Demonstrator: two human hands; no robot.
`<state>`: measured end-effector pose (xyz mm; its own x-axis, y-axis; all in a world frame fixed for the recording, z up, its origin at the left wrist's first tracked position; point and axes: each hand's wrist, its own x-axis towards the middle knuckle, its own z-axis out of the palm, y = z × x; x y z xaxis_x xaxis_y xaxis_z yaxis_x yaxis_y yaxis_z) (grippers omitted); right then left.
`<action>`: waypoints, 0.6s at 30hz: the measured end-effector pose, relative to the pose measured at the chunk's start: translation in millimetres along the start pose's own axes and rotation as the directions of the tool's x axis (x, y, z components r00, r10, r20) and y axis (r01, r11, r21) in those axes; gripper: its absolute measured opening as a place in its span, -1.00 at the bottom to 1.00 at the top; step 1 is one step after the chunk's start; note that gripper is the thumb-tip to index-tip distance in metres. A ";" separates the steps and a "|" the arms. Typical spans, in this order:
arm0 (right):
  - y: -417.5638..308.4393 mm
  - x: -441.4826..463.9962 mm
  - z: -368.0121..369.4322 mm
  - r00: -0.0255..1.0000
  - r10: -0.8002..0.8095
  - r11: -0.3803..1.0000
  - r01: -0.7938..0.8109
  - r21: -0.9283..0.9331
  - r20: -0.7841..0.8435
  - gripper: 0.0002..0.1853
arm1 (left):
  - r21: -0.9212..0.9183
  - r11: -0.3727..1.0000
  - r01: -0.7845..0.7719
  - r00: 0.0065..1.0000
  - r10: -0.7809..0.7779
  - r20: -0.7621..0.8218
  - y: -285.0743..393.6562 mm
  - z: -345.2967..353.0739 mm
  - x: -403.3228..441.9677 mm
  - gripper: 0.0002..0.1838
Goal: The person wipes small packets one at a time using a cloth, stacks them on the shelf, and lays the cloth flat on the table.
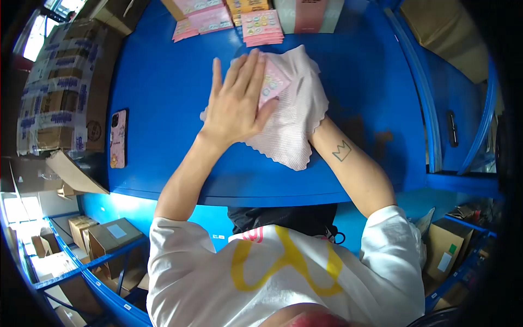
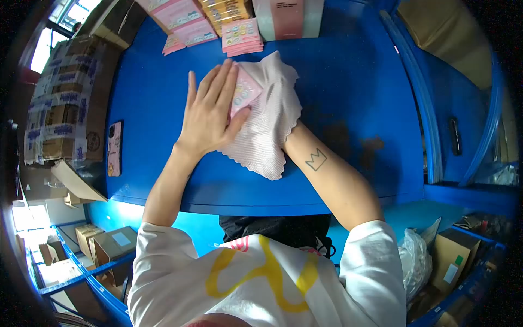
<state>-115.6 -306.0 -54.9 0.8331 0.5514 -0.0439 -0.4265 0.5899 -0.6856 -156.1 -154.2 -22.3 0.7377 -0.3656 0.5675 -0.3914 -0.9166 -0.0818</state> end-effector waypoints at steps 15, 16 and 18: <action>-21.1 0.4 13.3 0.999 -0.012 1.000 0.013 -0.009 0.046 -0.23 | -0.244 0.911 0.333 0.904 -0.235 0.358 -31.5 -29.7 -3.4 -0.31; -26.3 -2.7 16.8 0.999 -0.011 1.000 0.012 -0.016 0.043 -0.22 | -0.259 0.909 0.328 0.899 -0.216 0.380 -34.7 -29.3 -2.5 -0.30; -34.1 -5.6 24.7 0.999 -0.003 1.000 0.005 -0.030 0.045 -0.20 | -0.312 0.882 0.353 0.887 -0.209 0.412 -39.4 -30.0 1.8 -0.31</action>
<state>-114.4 -314.6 -13.3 0.8180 0.5751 -0.0090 -0.4118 0.5746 -0.7073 -155.9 -113.8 6.6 0.9627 -0.1991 0.1833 -0.2565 -0.8872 0.3835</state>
